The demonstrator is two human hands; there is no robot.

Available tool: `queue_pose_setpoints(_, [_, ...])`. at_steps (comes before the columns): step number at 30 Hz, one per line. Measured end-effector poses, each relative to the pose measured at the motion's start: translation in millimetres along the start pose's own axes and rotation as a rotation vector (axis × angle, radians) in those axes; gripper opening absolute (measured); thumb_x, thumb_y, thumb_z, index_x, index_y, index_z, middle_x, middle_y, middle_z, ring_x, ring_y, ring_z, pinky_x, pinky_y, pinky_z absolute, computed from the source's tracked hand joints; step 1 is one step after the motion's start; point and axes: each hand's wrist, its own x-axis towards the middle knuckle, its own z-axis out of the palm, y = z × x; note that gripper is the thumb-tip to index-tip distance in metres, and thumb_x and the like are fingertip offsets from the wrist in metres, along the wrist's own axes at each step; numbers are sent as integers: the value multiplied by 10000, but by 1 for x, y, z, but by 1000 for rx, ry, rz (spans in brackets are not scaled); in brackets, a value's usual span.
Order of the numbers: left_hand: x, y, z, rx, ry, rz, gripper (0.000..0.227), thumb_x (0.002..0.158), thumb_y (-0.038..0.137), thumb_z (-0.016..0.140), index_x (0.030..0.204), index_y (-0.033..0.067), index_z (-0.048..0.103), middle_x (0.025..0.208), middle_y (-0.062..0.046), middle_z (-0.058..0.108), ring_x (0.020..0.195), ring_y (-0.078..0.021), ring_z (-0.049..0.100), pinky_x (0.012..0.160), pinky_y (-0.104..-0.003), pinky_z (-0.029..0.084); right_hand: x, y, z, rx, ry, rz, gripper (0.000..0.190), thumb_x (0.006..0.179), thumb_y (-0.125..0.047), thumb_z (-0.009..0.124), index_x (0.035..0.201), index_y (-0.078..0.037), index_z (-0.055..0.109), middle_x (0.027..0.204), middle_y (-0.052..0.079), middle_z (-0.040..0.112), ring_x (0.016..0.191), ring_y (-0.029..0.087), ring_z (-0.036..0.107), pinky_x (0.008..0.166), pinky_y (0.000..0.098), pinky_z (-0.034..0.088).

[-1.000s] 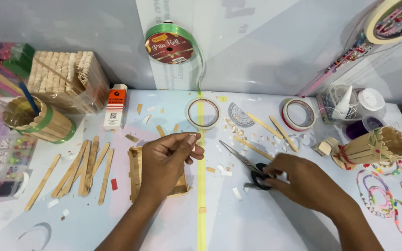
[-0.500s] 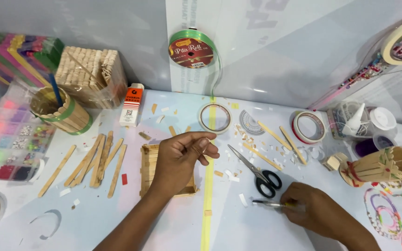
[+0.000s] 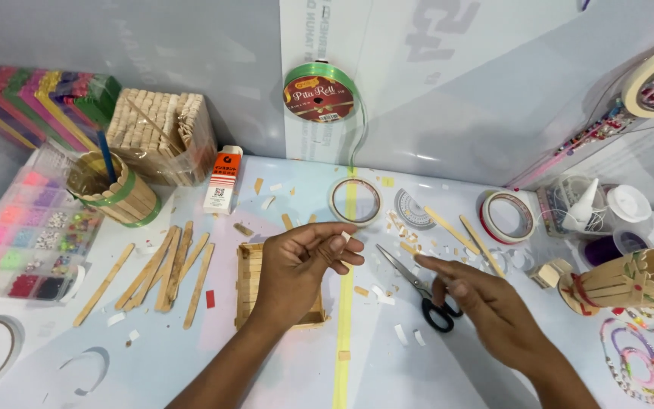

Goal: Assembling a small box using popsicle sticks and double-sided tape.

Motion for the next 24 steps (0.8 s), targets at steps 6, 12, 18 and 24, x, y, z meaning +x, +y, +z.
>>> queue_pose_setpoints(6, [-3,0,2,-34,-20,84,140,961,126,684,991,7,751,945,-139,780,815,-313,845,577,-271,655,27,-47,47,-151,191,-327,193,933,-129,670,1074,-39,768,892,49,754,782,156,688,714,271,532])
queue_pose_setpoints(12, [-8,13,0,9,32,-6,197,908,182,737,1030,34,781,876,-129,834,771,-218,818,564,-274,575,33,-62,74,-12,248,-364,332,964,-80,576,1279,-42,673,976,114,679,736,162,659,565,231,633])
queue_pose_setpoints(18, [-8,10,-1,-11,60,68,172,890,138,764,1014,23,799,870,-116,824,733,-180,787,604,-276,621,37,-78,87,-14,327,-400,187,977,-85,592,1093,-2,712,863,96,645,612,133,644,522,212,576])
queue_pose_setpoints(24, [-8,14,-2,19,62,69,205,884,207,773,1000,42,805,752,-92,800,693,-131,740,618,-266,613,37,-79,90,-107,342,-515,217,983,-59,583,1163,9,683,988,131,682,625,147,699,567,206,628])
